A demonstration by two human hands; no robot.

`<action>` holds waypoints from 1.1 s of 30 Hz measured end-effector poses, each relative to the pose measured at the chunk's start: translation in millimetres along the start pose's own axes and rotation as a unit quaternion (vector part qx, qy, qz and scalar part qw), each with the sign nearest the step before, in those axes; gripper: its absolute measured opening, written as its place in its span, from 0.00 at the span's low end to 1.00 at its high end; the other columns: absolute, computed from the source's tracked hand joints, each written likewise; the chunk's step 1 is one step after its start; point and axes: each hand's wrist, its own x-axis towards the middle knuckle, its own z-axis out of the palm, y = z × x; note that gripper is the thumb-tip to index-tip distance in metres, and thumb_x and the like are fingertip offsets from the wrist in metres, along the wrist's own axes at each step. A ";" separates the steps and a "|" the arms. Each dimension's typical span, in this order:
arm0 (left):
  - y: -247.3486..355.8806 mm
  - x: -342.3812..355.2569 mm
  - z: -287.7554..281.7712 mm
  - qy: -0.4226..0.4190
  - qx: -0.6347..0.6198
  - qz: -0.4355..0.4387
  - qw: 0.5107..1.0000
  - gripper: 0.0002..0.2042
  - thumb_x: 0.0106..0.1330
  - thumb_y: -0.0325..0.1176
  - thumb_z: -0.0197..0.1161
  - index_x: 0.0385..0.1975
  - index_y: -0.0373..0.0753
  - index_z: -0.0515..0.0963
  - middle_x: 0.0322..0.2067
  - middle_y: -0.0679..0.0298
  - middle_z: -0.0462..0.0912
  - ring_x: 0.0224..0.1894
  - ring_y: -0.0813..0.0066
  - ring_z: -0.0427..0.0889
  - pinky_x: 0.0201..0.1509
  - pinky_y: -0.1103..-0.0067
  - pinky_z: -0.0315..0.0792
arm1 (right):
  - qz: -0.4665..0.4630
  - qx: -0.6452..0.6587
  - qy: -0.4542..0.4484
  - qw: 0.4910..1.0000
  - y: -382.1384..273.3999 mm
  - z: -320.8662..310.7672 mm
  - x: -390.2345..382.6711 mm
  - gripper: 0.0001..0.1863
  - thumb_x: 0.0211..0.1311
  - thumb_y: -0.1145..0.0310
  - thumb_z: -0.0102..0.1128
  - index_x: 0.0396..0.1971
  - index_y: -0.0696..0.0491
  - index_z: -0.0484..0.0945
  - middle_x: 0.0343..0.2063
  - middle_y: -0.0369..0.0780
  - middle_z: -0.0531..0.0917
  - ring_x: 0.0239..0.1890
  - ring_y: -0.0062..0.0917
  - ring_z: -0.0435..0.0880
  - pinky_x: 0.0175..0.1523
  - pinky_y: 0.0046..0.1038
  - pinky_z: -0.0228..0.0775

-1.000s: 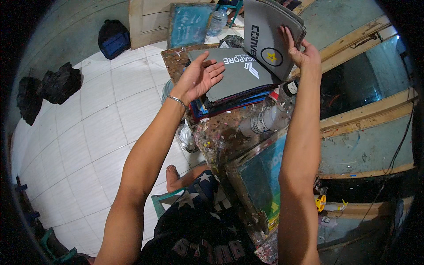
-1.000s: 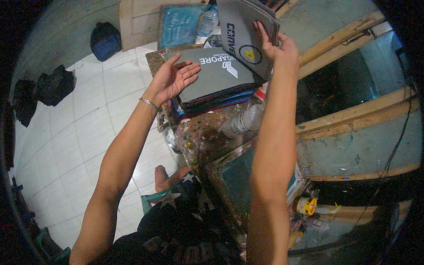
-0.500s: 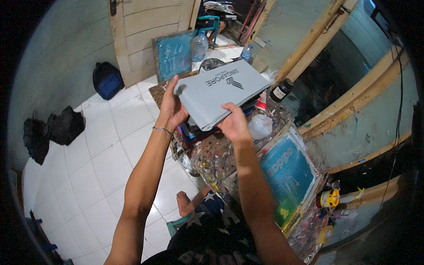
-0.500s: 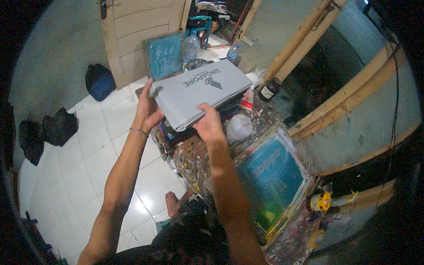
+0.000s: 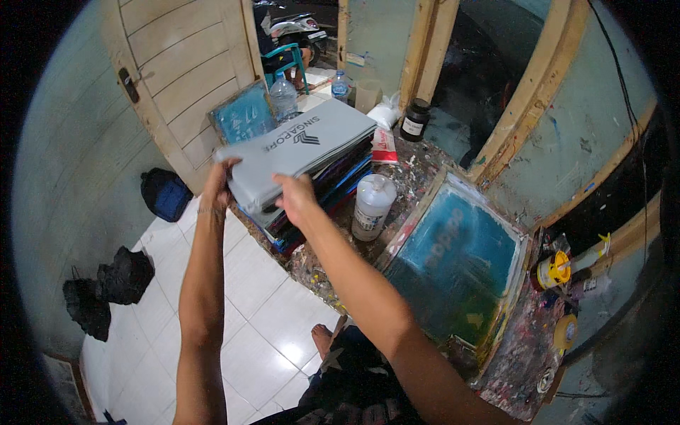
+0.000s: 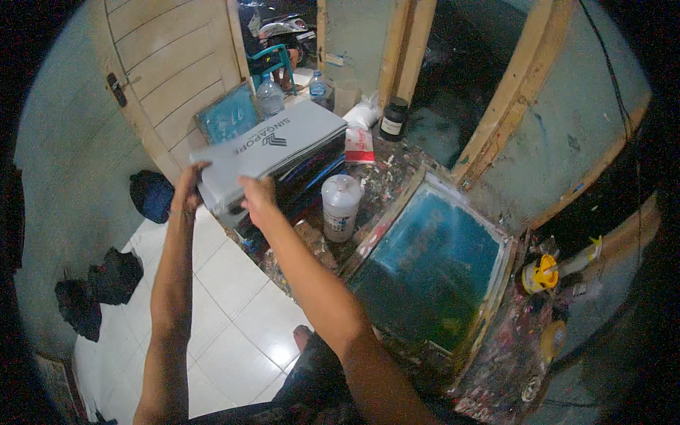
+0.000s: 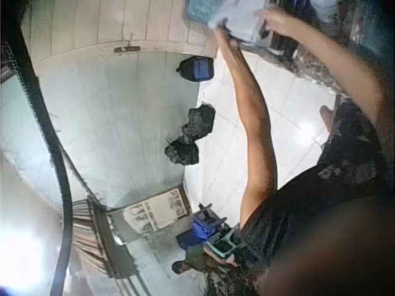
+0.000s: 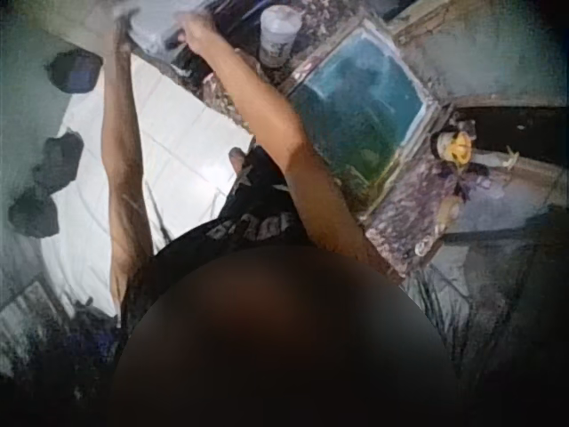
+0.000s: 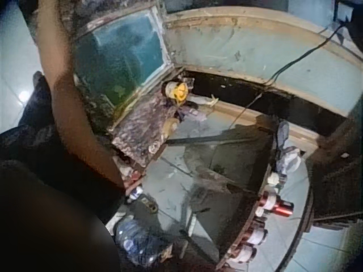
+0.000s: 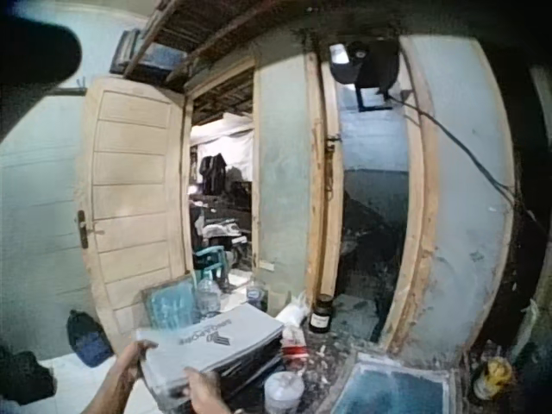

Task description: The person prepares a screen printing frame by moving items aside, then pours yellow ink onto the screen and spreads it evenly with a squeegee. They repeatedly scoop more ink and wipe the squeegee, then store the ink container in a cabinet.

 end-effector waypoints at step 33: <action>-87.1 -111.1 0.8 0.193 0.150 0.348 0.905 0.08 0.68 0.27 0.55 0.43 0.34 0.72 0.37 0.59 0.79 0.40 0.73 0.77 0.48 0.78 0.69 | -0.072 -0.130 0.029 0.988 5.3 -269.8 -355.4 0.11 0.68 0.73 0.54 0.46 0.62 0.71 0.39 0.42 0.79 0.43 0.23 0.82 0.43 0.25 0.77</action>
